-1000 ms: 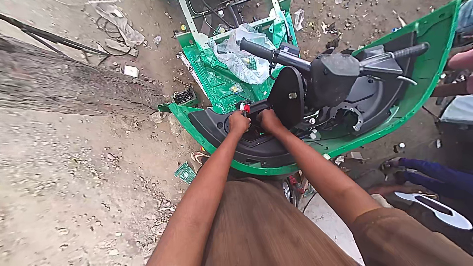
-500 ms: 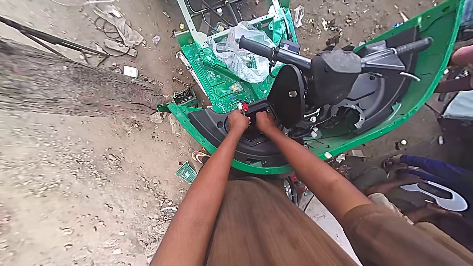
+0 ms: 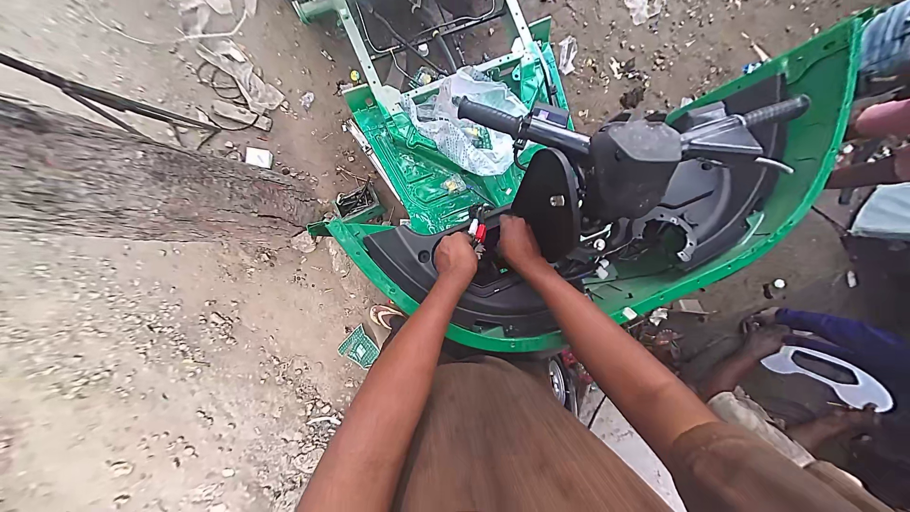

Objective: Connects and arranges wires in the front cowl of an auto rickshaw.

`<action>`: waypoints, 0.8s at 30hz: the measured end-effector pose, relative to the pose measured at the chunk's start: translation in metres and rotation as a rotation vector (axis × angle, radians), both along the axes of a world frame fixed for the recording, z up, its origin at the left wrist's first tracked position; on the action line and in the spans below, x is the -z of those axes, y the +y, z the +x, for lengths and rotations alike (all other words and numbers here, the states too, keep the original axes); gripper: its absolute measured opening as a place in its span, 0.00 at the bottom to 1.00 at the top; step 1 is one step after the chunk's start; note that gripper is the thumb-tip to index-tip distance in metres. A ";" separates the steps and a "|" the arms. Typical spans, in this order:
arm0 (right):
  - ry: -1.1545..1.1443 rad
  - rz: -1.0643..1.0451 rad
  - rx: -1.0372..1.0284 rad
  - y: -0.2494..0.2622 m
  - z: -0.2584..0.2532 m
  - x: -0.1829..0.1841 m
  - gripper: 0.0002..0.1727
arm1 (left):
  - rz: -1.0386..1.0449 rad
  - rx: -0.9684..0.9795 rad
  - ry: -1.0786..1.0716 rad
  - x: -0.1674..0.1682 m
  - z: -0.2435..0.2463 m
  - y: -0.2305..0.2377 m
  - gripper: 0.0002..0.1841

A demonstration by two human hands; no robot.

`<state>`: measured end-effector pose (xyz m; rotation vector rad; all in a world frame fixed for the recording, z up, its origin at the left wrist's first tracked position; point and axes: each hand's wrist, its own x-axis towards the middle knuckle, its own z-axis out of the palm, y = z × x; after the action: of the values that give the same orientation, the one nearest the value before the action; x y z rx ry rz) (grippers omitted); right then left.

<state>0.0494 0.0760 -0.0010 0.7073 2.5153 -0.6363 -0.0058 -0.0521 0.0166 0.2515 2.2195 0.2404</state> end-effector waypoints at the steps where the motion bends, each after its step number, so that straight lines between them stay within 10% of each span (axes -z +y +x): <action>1: 0.142 -0.005 -0.067 0.003 0.000 0.004 0.21 | -0.009 0.023 0.003 -0.001 0.002 0.001 0.13; 6: 0.086 -0.013 -0.537 0.019 -0.046 0.050 0.29 | -0.045 0.086 0.014 -0.005 0.008 0.003 0.12; 10: 0.040 0.083 -0.798 0.034 -0.074 0.016 0.09 | -0.100 0.101 0.025 -0.005 0.004 0.003 0.10; 18: -0.101 -0.048 -0.943 -0.002 -0.039 -0.081 0.17 | -0.093 0.178 0.020 0.014 -0.002 0.000 0.11; 24: -0.383 -0.041 -0.730 -0.020 0.004 -0.071 0.11 | -0.065 0.268 -0.105 0.032 -0.016 -0.010 0.14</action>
<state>0.0531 0.0559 0.0704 -0.1228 2.1626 -0.2516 -0.0220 -0.0621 -0.0156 0.4854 2.0593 0.0344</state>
